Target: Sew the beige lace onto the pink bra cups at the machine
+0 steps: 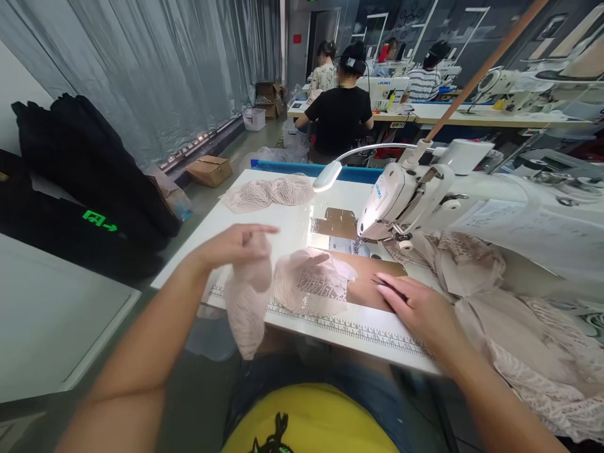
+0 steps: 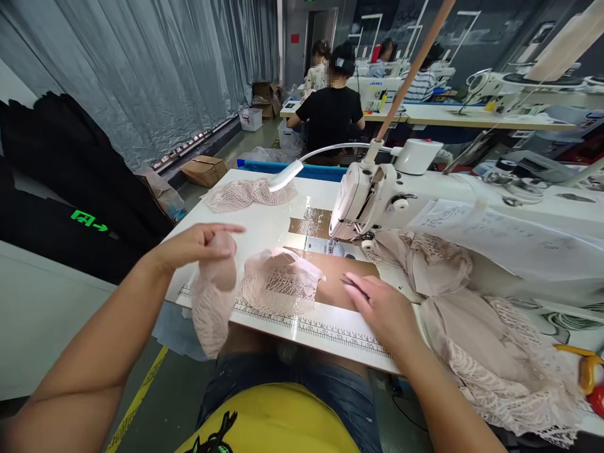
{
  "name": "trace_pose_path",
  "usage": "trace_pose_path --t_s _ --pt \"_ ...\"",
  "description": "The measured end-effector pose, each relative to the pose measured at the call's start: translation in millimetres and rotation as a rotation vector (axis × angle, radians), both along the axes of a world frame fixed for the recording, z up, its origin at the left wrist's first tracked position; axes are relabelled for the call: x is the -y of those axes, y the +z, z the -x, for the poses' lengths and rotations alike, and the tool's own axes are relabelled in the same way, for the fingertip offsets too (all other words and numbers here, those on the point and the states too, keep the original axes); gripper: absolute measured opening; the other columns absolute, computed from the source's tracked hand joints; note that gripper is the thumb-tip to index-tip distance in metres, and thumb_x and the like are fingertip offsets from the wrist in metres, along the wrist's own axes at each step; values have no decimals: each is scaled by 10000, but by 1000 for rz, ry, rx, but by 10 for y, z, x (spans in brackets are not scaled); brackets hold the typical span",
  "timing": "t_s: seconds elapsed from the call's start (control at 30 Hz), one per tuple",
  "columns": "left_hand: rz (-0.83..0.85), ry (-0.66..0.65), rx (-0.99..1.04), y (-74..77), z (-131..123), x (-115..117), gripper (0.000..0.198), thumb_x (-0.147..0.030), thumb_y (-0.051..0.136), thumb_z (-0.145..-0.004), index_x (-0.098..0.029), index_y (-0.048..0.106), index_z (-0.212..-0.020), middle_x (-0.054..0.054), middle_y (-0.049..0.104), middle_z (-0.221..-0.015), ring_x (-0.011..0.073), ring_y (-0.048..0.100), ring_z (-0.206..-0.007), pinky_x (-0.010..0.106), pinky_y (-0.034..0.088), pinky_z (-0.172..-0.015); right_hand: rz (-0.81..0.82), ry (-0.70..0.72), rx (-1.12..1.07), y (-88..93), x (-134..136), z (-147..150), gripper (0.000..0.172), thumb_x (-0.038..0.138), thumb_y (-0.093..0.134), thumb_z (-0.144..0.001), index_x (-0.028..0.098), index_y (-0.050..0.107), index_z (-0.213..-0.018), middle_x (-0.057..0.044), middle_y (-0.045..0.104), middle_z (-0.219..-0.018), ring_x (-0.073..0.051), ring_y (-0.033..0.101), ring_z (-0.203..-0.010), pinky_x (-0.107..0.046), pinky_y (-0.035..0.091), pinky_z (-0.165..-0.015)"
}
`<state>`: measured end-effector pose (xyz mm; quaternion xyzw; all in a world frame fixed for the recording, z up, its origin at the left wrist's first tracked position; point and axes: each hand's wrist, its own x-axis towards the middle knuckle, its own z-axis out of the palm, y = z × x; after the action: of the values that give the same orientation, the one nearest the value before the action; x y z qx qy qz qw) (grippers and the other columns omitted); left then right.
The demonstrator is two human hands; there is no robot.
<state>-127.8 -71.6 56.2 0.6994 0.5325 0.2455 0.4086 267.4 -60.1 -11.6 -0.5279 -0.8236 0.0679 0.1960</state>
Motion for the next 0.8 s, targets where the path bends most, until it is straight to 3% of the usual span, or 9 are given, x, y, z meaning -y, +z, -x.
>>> trace_pose_path --t_s 0.07,0.13,0.2,0.27,0.33,0.43,0.57,0.67,0.8 --pt "-219 283 -177 -15 135 -39 711 -450 593 -798 -144 381 -1404 130 584 -1199 288 559 -1069 436 461 -908 -188 -14 194 -198 -47 -343 400 368 391 -907 169 709 -1047 -140 686 -958 -298 631 -850 -435 497 -738" --pt "-396 354 -371 -51 86 12 808 -491 621 -761 -157 320 -1432 146 400 -1426 332 387 -1288 484 327 -1065 -283 -13 254 -327 -49 -551 412 328 364 -917 122 697 -1046 -172 664 -996 -300 615 -880 -453 487 -782" --pt "-437 142 -466 -124 -138 122 921 -529 671 -711 -211 241 -1461 105 219 -1538 324 211 -1400 469 219 -1135 -318 -10 245 -353 9 -576 421 319 354 -922 90 679 -1059 -196 644 -1051 -316 600 -941 -475 472 -830" --pt "-429 -145 -466 -244 -459 223 871 -484 695 -709 -240 290 -1440 91 226 -1542 317 183 -1415 455 227 -1132 -288 15 160 -285 115 -435 398 326 374 -920 113 654 -1107 -181 632 -1113 -315 586 -1011 -473 464 -869" --pt "-423 -317 -422 -385 -765 261 463 -262 591 -810 -230 526 -1267 90 502 -1373 265 430 -1292 432 298 -1089 -191 59 -1 -159 247 -199 351 334 423 -914 192 618 -1168 -126 621 -1175 -281 575 -1071 -416 489 -852" --pt "-477 -235 -253 -524 -1043 241 276 -124 480 -815 -179 653 -1022 75 691 -1057 207 619 -1014 361 441 -937 41 137 -247 46 440 149 366 378 525 -876 273 571 -1223 -83 584 -1253 -252 566 -1096 -286 516 -637" --pt "-631 33 -187 -522 -1135 290 214 -254 476 -875 -162 646 -966 59 671 -813 177 618 -747 297 491 -684 170 162 -549 184 635 416 188 392 609 -819 230 642 -906 -44 652 -814 -190 601 -726 -299 497 -650" --pt "-817 192 -251 -545 -1224 419 230 -273 465 -886 -162 611 -1024 56 633 -764 169 594 -690 284 482 -627 459 256 -811 148 724 568 282 476 605 -805 208 644 -884 -54 660 -787 -202 609 -716 -318 508 -667" --pt "-987 28 -307 -640 -1479 615 199 -193 441 -891 -163 616 -980 59 639 -735 163 590 -670 284 492 -625 703 173 -1202 44 729 800 385 520 607 -798 205 653 -1015 -79 694 -948 -254 630 -919 -385 502 -837"
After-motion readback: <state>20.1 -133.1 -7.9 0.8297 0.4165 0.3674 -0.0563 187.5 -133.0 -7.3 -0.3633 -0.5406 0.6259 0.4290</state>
